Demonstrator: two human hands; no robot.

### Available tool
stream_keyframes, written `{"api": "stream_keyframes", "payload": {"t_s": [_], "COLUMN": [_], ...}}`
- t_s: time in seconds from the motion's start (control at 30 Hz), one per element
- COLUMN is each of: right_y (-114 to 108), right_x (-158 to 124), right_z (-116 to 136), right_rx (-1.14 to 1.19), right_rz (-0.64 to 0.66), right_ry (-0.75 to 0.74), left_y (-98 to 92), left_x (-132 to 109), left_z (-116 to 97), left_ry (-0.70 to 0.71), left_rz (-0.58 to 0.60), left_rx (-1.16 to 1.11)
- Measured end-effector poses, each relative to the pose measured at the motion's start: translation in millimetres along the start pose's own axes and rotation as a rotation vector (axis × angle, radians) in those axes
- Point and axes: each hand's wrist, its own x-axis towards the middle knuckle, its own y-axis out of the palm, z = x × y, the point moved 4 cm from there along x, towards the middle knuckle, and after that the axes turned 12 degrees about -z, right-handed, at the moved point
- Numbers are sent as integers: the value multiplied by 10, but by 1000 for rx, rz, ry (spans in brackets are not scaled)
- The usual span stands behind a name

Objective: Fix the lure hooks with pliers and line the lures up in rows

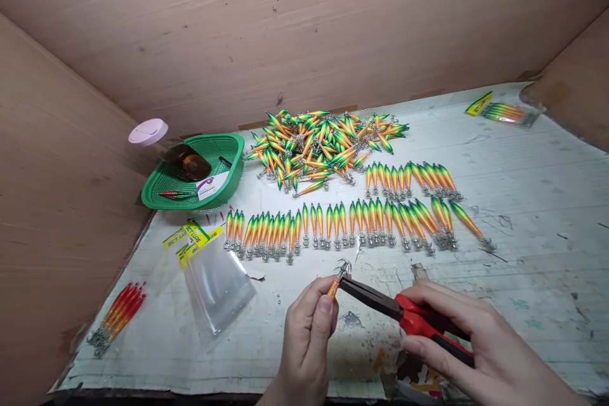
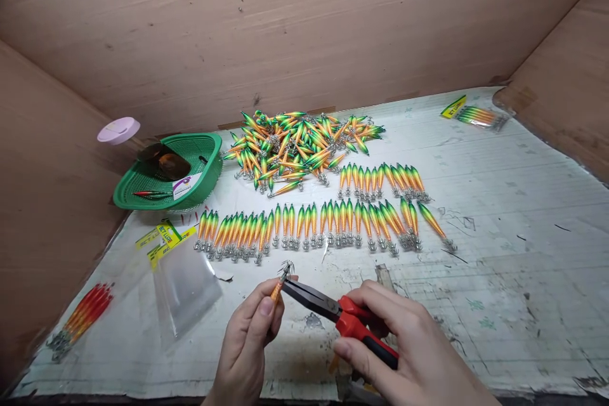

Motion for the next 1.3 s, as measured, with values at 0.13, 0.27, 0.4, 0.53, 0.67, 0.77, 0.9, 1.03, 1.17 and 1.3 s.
{"api": "stream_keyframes", "payload": {"t_s": [0.13, 0.27, 0.4, 0.53, 0.67, 0.77, 0.9, 1.03, 1.17, 1.3], "right_y": [-1, -11, -5, 2, -4, -12, -36, -44, 2, 71], "right_x": [16, 27, 22, 25, 22, 21, 44, 41, -8, -27], "right_z": [17, 26, -9, -39, -52, -54, -23, -12, -91, -141], "right_rx": [7, 25, 25, 36, 37, 20, 12, 30, 44, 108], "right_rz": [51, 98, 156, 179, 187, 194, 184, 201, 224, 216], "right_ry": [20, 46, 106, 149, 162, 163, 146, 144, 189, 196], "left_y": [-6, -7, -7, -2, 12, 14, 26, 22, -4, 11], "left_x": [-19, -29, -33, -39, -52, -48, -33, -11, -1, 25], "left_z": [1, -7, -38, -77, -100, -99, -114, -89, -23, 16], "left_ry": [168, 321, 559, 761, 875, 911, 946, 937, 861, 439], "left_rz": [-28, -30, -9, 0, 10, 10, 45, 86, 111, 147], "left_rx": [101, 181, 261, 400, 516, 562, 605, 601, 471, 254]}}
